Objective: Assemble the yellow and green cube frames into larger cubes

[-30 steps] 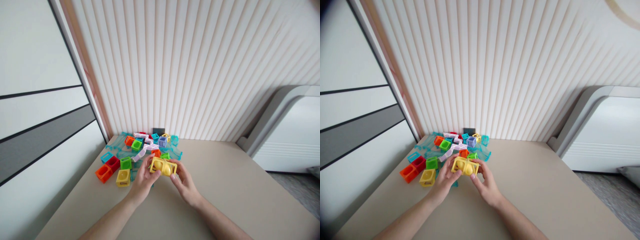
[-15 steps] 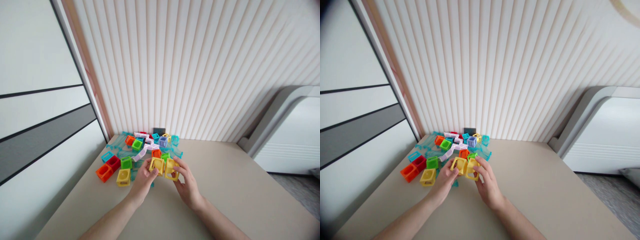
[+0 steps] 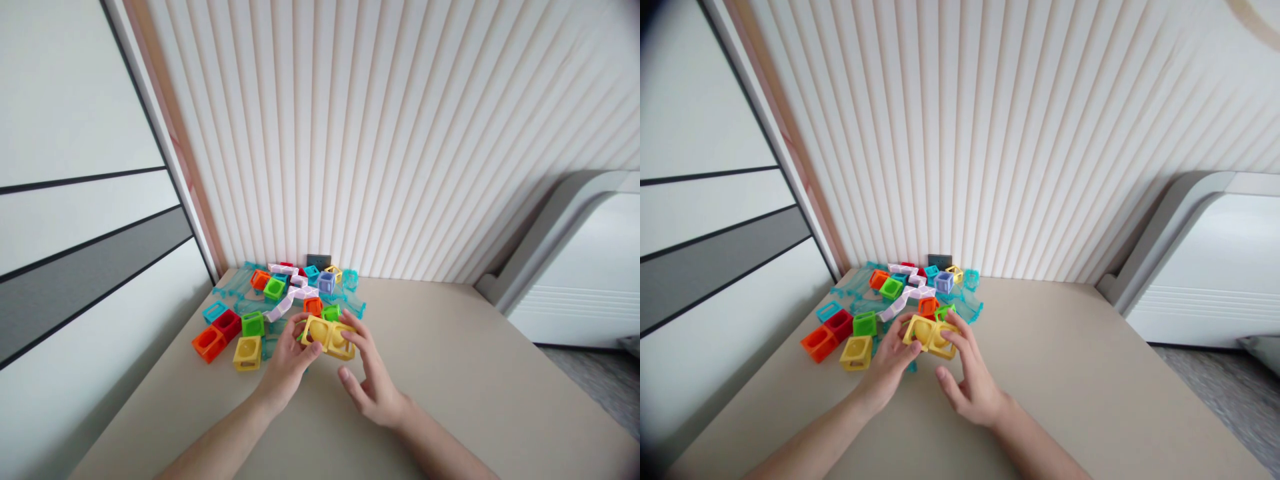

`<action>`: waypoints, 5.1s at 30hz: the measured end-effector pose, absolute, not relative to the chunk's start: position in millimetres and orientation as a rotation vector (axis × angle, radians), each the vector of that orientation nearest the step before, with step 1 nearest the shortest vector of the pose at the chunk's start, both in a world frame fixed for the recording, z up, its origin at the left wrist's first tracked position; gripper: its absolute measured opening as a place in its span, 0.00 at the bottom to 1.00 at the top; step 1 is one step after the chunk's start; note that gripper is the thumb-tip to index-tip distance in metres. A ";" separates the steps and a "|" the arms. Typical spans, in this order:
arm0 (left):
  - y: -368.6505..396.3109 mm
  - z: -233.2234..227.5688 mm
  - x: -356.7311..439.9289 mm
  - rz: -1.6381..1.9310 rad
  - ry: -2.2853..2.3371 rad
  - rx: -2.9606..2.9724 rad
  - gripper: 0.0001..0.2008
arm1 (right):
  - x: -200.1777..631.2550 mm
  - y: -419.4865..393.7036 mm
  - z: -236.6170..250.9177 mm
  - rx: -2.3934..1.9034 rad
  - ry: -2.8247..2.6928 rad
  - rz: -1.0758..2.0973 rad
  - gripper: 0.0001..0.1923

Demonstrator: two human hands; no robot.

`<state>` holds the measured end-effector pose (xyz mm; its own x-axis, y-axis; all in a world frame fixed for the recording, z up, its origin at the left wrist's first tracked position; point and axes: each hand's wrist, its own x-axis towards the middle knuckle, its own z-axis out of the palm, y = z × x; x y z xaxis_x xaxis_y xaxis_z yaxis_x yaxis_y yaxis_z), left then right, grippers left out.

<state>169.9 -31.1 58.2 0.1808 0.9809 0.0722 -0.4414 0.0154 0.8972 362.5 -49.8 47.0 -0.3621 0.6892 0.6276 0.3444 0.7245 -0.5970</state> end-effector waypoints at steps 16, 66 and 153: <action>-29.1 50.8 172.8 1.253 0.837 1.049 0.27 | 350.7 -44.1 32.9 -0.814 -1.628 0.840 0.21; -42.7 59.3 160.5 1.175 0.751 1.423 0.23 | 361.8 -43.7 29.8 -0.746 -1.778 0.494 0.23; -34.0 48.9 175.4 1.166 0.668 0.928 0.25 | 353.0 -47.1 44.3 -0.944 -1.838 0.416 0.16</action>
